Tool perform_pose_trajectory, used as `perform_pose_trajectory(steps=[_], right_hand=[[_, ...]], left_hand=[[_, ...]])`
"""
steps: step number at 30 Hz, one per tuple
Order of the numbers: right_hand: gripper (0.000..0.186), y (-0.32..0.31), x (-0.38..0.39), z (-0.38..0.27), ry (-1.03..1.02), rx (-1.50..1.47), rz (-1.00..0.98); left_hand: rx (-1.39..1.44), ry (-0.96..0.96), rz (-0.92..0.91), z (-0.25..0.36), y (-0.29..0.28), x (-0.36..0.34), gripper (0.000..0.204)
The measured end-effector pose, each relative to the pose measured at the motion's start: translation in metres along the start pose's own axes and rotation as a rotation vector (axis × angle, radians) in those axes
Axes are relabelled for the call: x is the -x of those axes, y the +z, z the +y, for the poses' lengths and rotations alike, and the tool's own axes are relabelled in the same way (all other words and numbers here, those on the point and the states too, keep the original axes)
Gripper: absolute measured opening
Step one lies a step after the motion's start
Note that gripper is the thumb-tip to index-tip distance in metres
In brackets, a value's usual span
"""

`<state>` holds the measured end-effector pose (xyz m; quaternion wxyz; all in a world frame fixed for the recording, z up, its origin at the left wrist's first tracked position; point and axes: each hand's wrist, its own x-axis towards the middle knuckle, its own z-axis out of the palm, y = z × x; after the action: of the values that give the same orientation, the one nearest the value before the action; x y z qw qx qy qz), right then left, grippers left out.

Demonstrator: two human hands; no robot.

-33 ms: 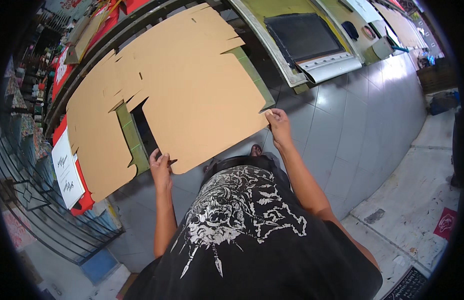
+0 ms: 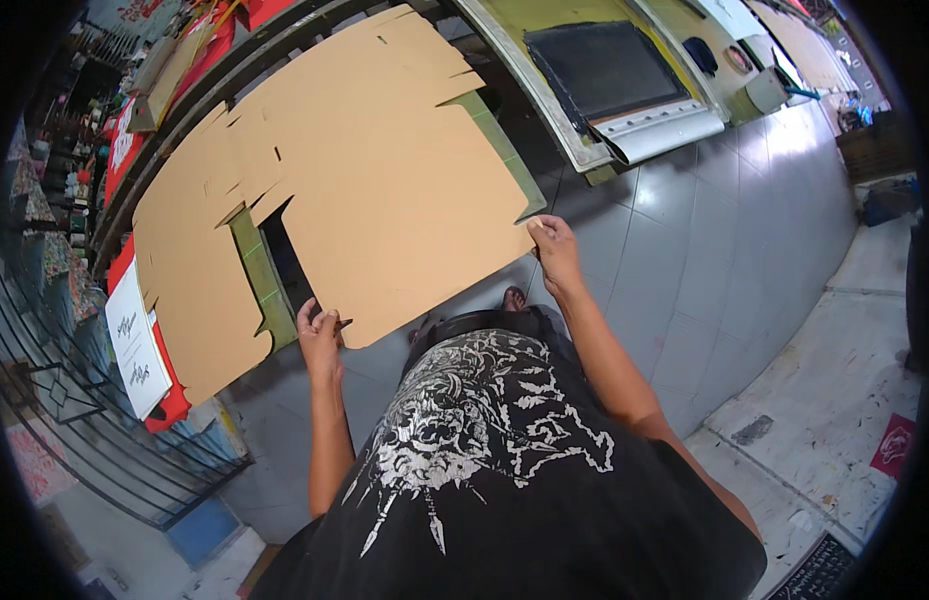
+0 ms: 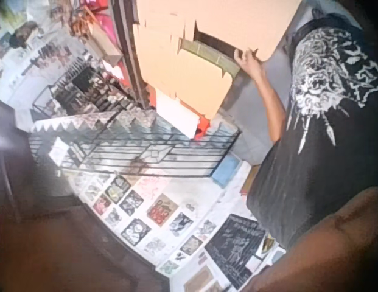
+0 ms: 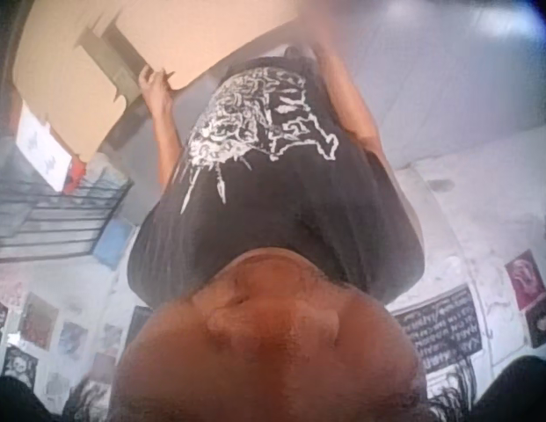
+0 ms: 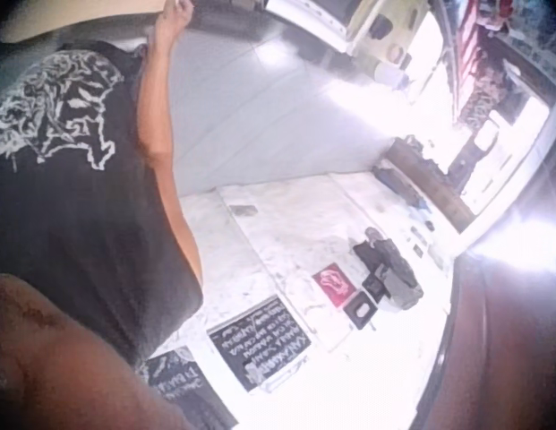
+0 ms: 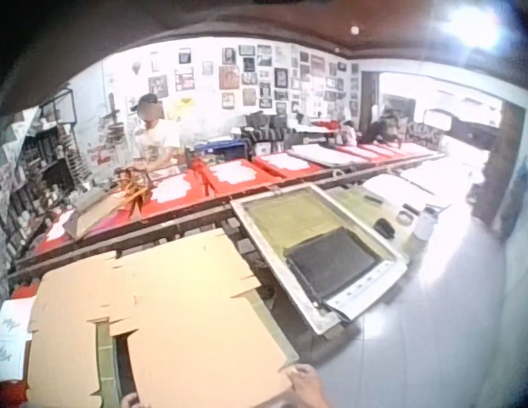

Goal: The person picks up a cardboard sheet, aligns it, and then uses a squeegee to apply ink through a screen onto the cardboard before lifting the printed cardboard to show the design.

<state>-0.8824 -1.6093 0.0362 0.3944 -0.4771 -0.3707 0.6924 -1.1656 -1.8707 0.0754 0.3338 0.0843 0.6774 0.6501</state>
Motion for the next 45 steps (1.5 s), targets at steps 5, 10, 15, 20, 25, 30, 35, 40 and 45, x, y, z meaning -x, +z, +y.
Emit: perform_pose_trajectory(steps=[5,10,15,20,25,30,35,40,45], right_hand=[[0.022,-0.001,-0.005,-0.006,0.12,-0.022,-0.18],[0.024,-0.007,-0.01,-0.004,0.177,-0.112,-0.244],[0.022,-0.004,-0.014,-0.006,0.168,-0.088,-0.183],[0.023,-0.002,-0.015,-0.002,0.151,-0.058,-0.159],[0.023,-0.001,-0.016,0.0,0.132,-0.035,-0.14],[0.021,0.004,-0.012,-0.008,0.103,0.045,-0.105],[0.02,0.008,-0.009,-0.018,0.146,0.062,-0.074],[0.02,0.003,-0.017,0.0,0.094,0.037,-0.086],[0.024,0.006,-0.009,-0.028,0.082,0.254,-0.057]], left_hand=[[-0.15,0.09,0.067,0.0,0.01,0.003,0.052],[-0.267,0.086,0.047,0.004,0.004,-0.007,0.052],[-0.373,0.025,0.029,0.011,0.011,-0.02,0.054],[-0.451,0.074,0.059,0.006,0.012,-0.022,0.057],[-0.561,0.065,0.082,0.01,0.015,-0.026,0.054],[-0.626,0.088,0.103,0.013,0.018,-0.023,0.054],[-0.724,0.13,0.119,0.019,0.029,-0.014,0.055],[-0.869,0.089,0.113,0.017,0.02,-0.013,0.057],[-0.858,0.05,0.093,0.026,0.031,-0.011,0.055]])
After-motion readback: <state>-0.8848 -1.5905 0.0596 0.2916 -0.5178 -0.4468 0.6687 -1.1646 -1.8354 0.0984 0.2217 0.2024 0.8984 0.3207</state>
